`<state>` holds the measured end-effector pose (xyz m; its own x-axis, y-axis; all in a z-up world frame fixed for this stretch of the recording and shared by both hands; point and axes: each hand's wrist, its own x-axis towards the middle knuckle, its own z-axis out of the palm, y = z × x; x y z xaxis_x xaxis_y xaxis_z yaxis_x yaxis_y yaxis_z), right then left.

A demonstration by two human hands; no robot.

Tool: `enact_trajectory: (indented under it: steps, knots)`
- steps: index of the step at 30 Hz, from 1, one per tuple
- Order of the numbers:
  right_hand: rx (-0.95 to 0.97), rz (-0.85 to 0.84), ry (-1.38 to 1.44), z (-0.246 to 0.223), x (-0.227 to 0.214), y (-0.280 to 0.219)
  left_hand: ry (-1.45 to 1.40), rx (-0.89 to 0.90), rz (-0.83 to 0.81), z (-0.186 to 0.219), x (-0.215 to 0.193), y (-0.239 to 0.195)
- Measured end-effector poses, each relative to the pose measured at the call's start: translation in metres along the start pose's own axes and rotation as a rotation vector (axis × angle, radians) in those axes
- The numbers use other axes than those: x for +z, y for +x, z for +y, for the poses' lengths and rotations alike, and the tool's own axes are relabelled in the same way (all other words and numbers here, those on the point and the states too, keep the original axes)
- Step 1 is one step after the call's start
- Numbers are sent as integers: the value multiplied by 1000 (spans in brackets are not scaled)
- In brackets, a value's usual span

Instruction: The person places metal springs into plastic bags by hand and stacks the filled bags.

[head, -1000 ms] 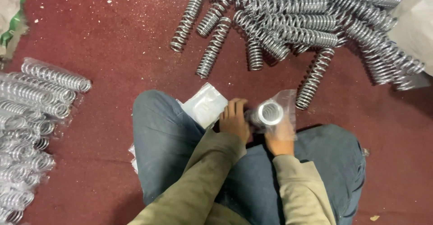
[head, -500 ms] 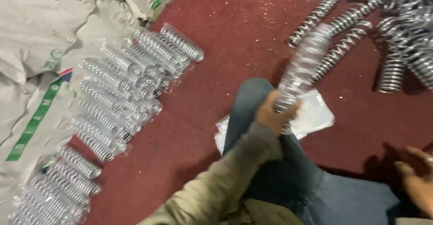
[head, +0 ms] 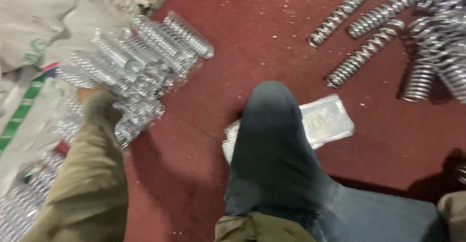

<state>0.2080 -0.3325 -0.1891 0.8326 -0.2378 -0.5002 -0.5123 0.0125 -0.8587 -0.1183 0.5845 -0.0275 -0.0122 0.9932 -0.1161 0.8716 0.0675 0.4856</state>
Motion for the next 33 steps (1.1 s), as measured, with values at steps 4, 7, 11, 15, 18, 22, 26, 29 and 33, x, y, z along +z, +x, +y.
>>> enact_trajectory:
  steps: [4,7,11,15,18,22,26,29,33]
  knots:
    - [115,210,142,-48,1,-80,-115,1179,381,41,56,-125]
    - [-417,471,378,-21,62,-133,-412,1408,-141,129,105,-333]
    - [-485,240,548,-40,109,-198,822,1508,-545,169,185,-476]
    - [-696,83,-74,-30,129,-218,736,1154,-700,206,127,-518]
    - [-628,94,-223,-27,132,-220,677,970,-796,203,145,-498]
    - [-604,-17,-162,-44,137,-239,396,1210,-547,165,338,-454]
    - [-764,41,-82,-107,124,-296,-475,1555,-521,161,162,-512]
    - [-1089,-104,-307,-157,120,-333,-909,1665,-630,156,108,-543]
    - [-1161,-97,-359,-170,115,-341,-938,1396,-929,135,54,-564]
